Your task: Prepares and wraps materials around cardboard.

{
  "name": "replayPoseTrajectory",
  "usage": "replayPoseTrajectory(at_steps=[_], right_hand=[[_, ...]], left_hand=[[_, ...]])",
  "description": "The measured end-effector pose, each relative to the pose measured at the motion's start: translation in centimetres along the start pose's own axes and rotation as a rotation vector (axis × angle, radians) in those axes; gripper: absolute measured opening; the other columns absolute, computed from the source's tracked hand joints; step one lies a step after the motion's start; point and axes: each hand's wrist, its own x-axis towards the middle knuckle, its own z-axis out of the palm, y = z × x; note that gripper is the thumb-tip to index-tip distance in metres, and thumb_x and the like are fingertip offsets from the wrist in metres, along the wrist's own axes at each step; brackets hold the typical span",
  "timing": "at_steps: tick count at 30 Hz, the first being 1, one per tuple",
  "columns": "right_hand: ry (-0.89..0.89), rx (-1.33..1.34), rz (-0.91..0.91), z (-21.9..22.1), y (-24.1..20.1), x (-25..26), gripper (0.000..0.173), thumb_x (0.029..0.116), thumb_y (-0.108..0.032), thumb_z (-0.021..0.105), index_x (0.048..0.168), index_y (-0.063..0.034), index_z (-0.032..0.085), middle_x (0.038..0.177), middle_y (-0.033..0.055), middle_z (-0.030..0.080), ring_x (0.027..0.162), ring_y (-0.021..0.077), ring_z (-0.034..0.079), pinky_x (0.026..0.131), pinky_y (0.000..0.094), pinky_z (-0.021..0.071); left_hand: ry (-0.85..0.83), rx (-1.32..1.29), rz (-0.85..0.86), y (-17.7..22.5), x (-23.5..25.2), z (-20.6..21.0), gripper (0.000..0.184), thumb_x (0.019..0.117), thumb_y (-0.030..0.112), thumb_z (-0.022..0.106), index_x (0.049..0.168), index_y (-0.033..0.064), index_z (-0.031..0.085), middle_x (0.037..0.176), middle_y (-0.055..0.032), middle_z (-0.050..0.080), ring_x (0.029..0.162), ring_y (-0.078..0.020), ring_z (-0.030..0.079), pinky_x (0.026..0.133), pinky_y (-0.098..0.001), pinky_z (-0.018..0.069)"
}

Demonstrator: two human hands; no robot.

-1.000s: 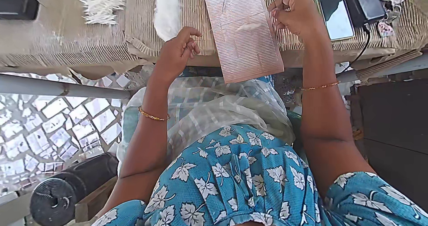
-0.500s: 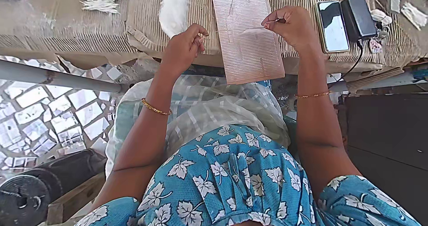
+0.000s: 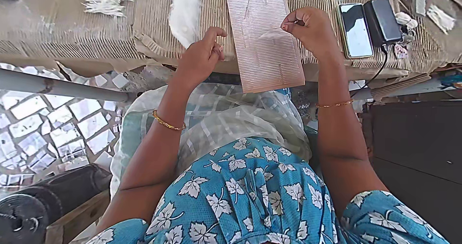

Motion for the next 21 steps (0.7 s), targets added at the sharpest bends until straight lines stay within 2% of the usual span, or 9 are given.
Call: replayPoseTrajectory(at_steps=[2,3,5,8,11,13,17,19,21], right_hand=[[0.018,0.011,-0.056,0.1,-0.2,0.0,0.019,0.1014,-0.020,0.063,0.109,-0.0065,0.073,0.110,0.0093,0.064,0.093,0.0097,0.059,0.086,0.0263,0.0482],[0.033,0.011,-0.089,0.2,-0.4,-0.1,0.019,0.1012,-0.021,0.063,0.109,-0.0061,0.073,0.111,0.0105,0.064,0.096,0.0111,0.060,0.087,0.0260,0.0481],[0.068,0.028,-0.126,0.3,-0.9,-0.2,0.021,0.1017,-0.022,0.063,0.113,-0.0063,0.073,0.115,0.0111,0.063,0.095,0.0103,0.061,0.085,0.0234,0.0493],[0.137,0.058,-0.040,-0.3,-0.9,-0.2,0.032,0.1006,-0.025,0.065,0.127,-0.0072,0.065,0.122,0.0101,0.063,0.088,0.0087,0.061,0.079,0.0253,0.0507],[0.027,0.027,0.111,-1.4,0.2,-0.7,0.037,0.0980,-0.024,0.069,0.127,-0.0019,0.062,0.121,0.0163,0.064,0.100,0.0225,0.063,0.089,0.0439,0.0498],[-0.083,-0.006,0.158,-1.4,0.6,-0.6,0.030,0.0975,-0.022,0.071,0.120,-0.0029,0.068,0.116,0.0160,0.067,0.099,0.0239,0.062,0.089,0.0470,0.0481],[-0.193,-0.006,0.166,-0.6,0.4,-0.2,0.027,0.0967,-0.017,0.071,0.120,-0.0026,0.069,0.115,0.0166,0.067,0.102,0.0267,0.063,0.091,0.0505,0.0483],[-0.174,-0.006,0.167,-0.1,0.4,-0.1,0.027,0.0955,-0.016,0.072,0.118,-0.0026,0.069,0.113,0.0166,0.067,0.101,0.0274,0.063,0.090,0.0513,0.0486],[-0.139,-0.033,0.178,0.3,0.3,0.0,0.024,0.0952,-0.017,0.073,0.116,-0.0045,0.071,0.114,0.0165,0.068,0.105,0.0291,0.063,0.092,0.0537,0.0483]], left_hand=[[-0.093,0.145,0.006,1.7,0.4,-0.4,0.040,0.1124,0.020,0.039,0.151,0.0106,0.044,0.106,-0.0179,0.071,0.095,-0.0390,0.070,0.086,-0.0643,0.0505],[-0.126,0.188,0.003,2.6,0.7,-0.6,0.039,0.1128,0.019,0.038,0.149,0.0108,0.048,0.106,-0.0189,0.071,0.095,-0.0416,0.070,0.086,-0.0671,0.0490],[-0.117,0.174,-0.008,4.4,1.4,-0.6,0.033,0.1134,0.017,0.034,0.138,0.0093,0.055,0.099,-0.0171,0.068,0.089,-0.0383,0.067,0.082,-0.0622,0.0509],[0.056,0.004,0.006,6.4,3.3,0.3,0.031,0.1137,0.016,0.032,0.125,0.0044,0.058,0.092,-0.0141,0.061,0.082,-0.0278,0.061,0.078,-0.0479,0.0497],[0.124,-0.094,-0.006,7.2,5.9,1.7,0.027,0.1117,0.020,0.041,0.125,0.0048,0.060,0.087,-0.0099,0.062,0.076,-0.0224,0.059,0.074,-0.0428,0.0495],[0.089,-0.097,0.002,7.3,7.4,2.8,0.026,0.1076,0.020,0.052,0.127,0.0062,0.062,0.083,-0.0077,0.059,0.074,-0.0230,0.057,0.073,-0.0440,0.0492],[-0.017,-0.049,0.020,7.5,9.0,4.4,0.028,0.1035,0.020,0.060,0.129,0.0102,0.066,0.100,-0.0124,0.063,0.087,-0.0267,0.060,0.081,-0.0473,0.0503],[-0.042,0.003,0.015,7.6,9.4,4.9,0.028,0.1038,0.022,0.060,0.128,0.0114,0.068,0.107,-0.0141,0.064,0.094,-0.0288,0.062,0.086,-0.0490,0.0510],[-0.060,0.035,0.002,7.6,9.5,5.2,0.027,0.1041,0.024,0.061,0.127,0.0117,0.070,0.108,-0.0145,0.063,0.095,-0.0296,0.063,0.087,-0.0494,0.0511]])
